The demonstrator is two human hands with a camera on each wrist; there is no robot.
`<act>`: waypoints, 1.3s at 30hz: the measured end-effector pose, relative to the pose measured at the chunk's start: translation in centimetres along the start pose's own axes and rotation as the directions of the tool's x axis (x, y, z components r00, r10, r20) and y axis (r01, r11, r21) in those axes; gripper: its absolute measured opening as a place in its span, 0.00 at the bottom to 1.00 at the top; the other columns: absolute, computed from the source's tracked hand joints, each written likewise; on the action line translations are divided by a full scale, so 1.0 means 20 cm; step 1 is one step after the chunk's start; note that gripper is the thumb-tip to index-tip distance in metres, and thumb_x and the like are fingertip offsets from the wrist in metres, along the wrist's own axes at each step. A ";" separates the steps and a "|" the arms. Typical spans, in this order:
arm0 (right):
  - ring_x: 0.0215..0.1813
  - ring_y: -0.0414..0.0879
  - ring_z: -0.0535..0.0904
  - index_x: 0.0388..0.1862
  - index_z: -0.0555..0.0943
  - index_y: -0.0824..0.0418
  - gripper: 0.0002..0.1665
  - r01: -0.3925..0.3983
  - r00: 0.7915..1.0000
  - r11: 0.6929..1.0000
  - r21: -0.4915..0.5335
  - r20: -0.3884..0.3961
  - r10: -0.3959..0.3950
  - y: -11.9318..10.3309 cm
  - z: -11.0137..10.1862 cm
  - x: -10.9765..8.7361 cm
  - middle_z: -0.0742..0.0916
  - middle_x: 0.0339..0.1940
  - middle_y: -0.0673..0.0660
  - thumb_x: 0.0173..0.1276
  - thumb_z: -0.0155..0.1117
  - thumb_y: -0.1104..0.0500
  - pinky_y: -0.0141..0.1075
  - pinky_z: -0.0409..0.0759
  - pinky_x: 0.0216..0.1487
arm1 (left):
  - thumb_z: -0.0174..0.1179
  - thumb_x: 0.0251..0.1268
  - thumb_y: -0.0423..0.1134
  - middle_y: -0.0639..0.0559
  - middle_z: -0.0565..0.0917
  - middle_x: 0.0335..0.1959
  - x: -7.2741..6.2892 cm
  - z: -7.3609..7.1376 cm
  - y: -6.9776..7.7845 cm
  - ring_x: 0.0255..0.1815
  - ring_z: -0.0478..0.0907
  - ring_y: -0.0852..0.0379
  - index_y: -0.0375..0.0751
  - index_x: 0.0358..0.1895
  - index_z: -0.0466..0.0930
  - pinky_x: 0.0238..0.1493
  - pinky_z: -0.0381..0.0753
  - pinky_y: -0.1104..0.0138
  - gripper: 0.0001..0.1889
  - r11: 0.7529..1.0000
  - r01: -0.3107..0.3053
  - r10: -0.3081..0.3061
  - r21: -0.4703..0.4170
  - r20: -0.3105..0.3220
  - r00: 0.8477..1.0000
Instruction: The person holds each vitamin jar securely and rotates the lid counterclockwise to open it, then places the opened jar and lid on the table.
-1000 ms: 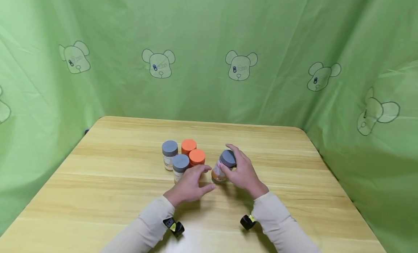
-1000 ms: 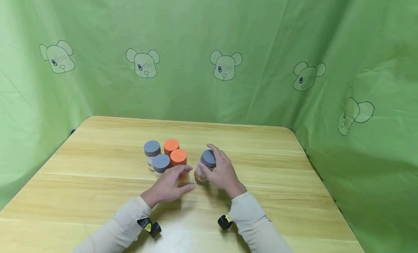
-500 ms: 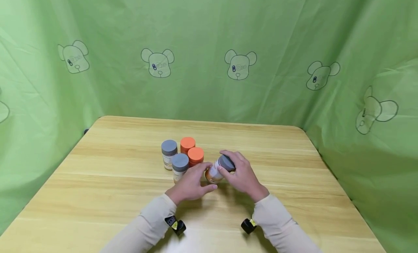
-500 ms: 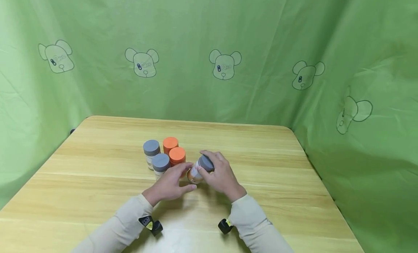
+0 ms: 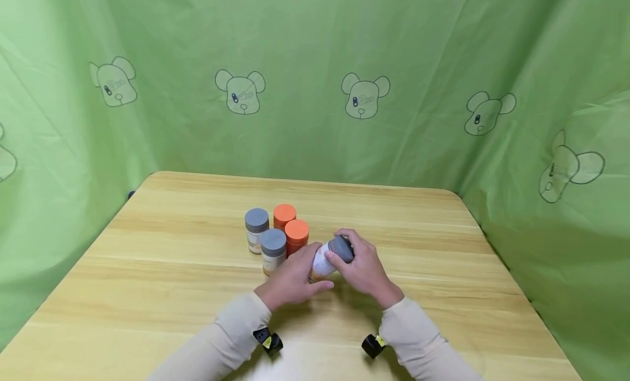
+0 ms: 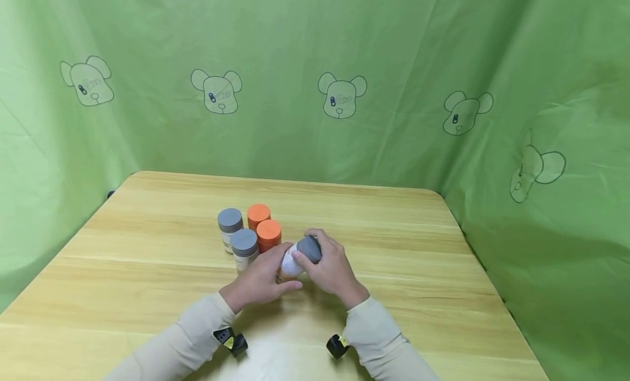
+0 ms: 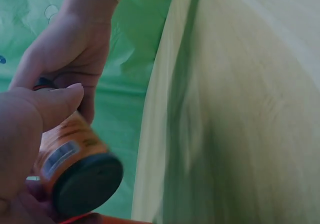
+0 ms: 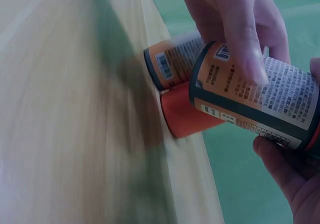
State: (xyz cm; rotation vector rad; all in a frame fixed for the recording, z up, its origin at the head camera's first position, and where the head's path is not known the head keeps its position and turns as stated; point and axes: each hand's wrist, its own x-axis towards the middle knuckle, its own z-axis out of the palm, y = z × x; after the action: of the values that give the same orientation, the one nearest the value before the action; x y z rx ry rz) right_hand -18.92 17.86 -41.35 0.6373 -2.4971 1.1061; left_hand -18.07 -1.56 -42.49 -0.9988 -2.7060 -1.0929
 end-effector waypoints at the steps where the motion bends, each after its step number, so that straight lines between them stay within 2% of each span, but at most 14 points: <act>1: 0.31 0.45 0.76 0.53 0.74 0.58 0.24 0.000 1.000 1.000 0.011 -0.001 0.001 0.00 0.00 0.00 0.82 0.35 0.56 0.61 0.70 0.53 0.36 0.75 0.28 | 0.69 0.59 0.50 0.50 0.76 0.48 0.00 0.00 0.00 0.45 0.74 0.57 0.39 0.65 0.64 0.47 0.76 0.64 0.36 1.000 -0.007 0.008 0.010 -0.009 1.000; 5: 0.31 0.45 0.76 0.53 0.73 0.59 0.24 -0.008 1.000 0.999 0.046 0.018 0.007 -0.03 0.01 0.00 0.81 0.35 0.56 0.62 0.68 0.52 0.36 0.76 0.28 | 0.69 0.57 0.53 0.51 0.76 0.44 0.00 0.01 0.02 0.41 0.74 0.57 0.38 0.62 0.65 0.42 0.77 0.64 0.35 0.996 -0.030 0.036 0.087 -0.074 0.997; 9: 0.34 0.46 0.77 0.56 0.72 0.59 0.24 -0.022 0.998 0.999 0.036 0.061 0.020 -0.05 0.01 0.00 0.81 0.38 0.58 0.65 0.65 0.51 0.38 0.77 0.32 | 0.70 0.55 0.53 0.52 0.76 0.37 0.00 0.02 0.03 0.35 0.75 0.58 0.38 0.55 0.69 0.36 0.78 0.65 0.32 0.986 -0.029 0.051 0.161 -0.134 0.990; 12: 0.37 0.47 0.78 0.57 0.71 0.59 0.23 -0.014 0.997 1.000 0.005 0.082 0.014 -0.05 0.00 0.00 0.82 0.41 0.60 0.68 0.62 0.52 0.40 0.77 0.35 | 0.71 0.54 0.53 0.52 0.76 0.35 0.00 0.02 0.04 0.33 0.75 0.58 0.37 0.53 0.70 0.33 0.78 0.66 0.31 0.979 -0.018 0.050 0.202 -0.151 0.987; 17: 0.37 0.48 0.79 0.53 0.73 0.62 0.19 0.023 0.997 0.999 -0.047 0.081 -0.019 -0.04 0.00 0.00 0.83 0.39 0.59 0.74 0.54 0.50 0.43 0.78 0.38 | 0.72 0.52 0.53 0.52 0.77 0.33 0.00 0.02 0.05 0.30 0.75 0.58 0.37 0.51 0.71 0.29 0.77 0.67 0.30 0.966 -0.012 0.058 0.259 -0.171 0.984; 22: 0.31 0.44 0.77 0.46 0.75 0.61 0.20 -0.007 0.996 0.997 -0.081 0.084 0.014 -0.04 0.00 0.01 0.83 0.32 0.55 0.78 0.46 0.46 0.40 0.76 0.34 | 0.73 0.51 0.52 0.51 0.78 0.31 -0.01 0.01 0.05 0.27 0.75 0.59 0.38 0.50 0.71 0.25 0.76 0.69 0.30 0.955 -0.005 0.056 0.296 -0.166 0.984; 26: 0.29 0.43 0.75 0.42 0.76 0.60 0.15 -0.053 0.994 0.996 -0.069 0.093 0.059 -0.05 0.00 0.01 0.81 0.28 0.52 0.76 0.50 0.49 0.38 0.75 0.31 | 0.73 0.50 0.51 0.50 0.78 0.30 -0.01 0.02 0.05 0.26 0.74 0.59 0.37 0.50 0.72 0.24 0.75 0.68 0.30 0.952 -0.019 0.072 0.305 -0.165 0.984; 31: 0.30 0.43 0.75 0.41 0.76 0.58 0.13 -0.088 0.991 0.995 -0.051 0.092 0.092 -0.05 0.01 0.01 0.81 0.29 0.51 0.74 0.53 0.50 0.37 0.75 0.31 | 0.75 0.47 0.49 0.50 0.78 0.30 -0.02 0.02 0.04 0.25 0.75 0.59 0.37 0.49 0.72 0.23 0.75 0.68 0.30 0.950 -0.048 0.113 0.309 -0.196 0.974; 39: 0.30 0.44 0.75 0.42 0.77 0.60 0.12 -0.103 0.990 0.994 -0.037 0.094 0.106 -0.05 0.01 0.01 0.81 0.30 0.52 0.74 0.54 0.52 0.38 0.75 0.30 | 0.74 0.50 0.48 0.47 0.79 0.32 -0.01 0.00 0.06 0.27 0.77 0.56 0.37 0.52 0.71 0.25 0.77 0.66 0.30 0.939 -0.025 0.080 0.344 -0.146 0.986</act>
State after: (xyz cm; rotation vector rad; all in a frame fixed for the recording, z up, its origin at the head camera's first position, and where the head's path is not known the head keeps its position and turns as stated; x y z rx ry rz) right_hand -18.58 17.11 -40.78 0.5683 -2.6518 1.0936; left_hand -17.13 -1.01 -41.90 -0.8792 -2.5988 -0.6297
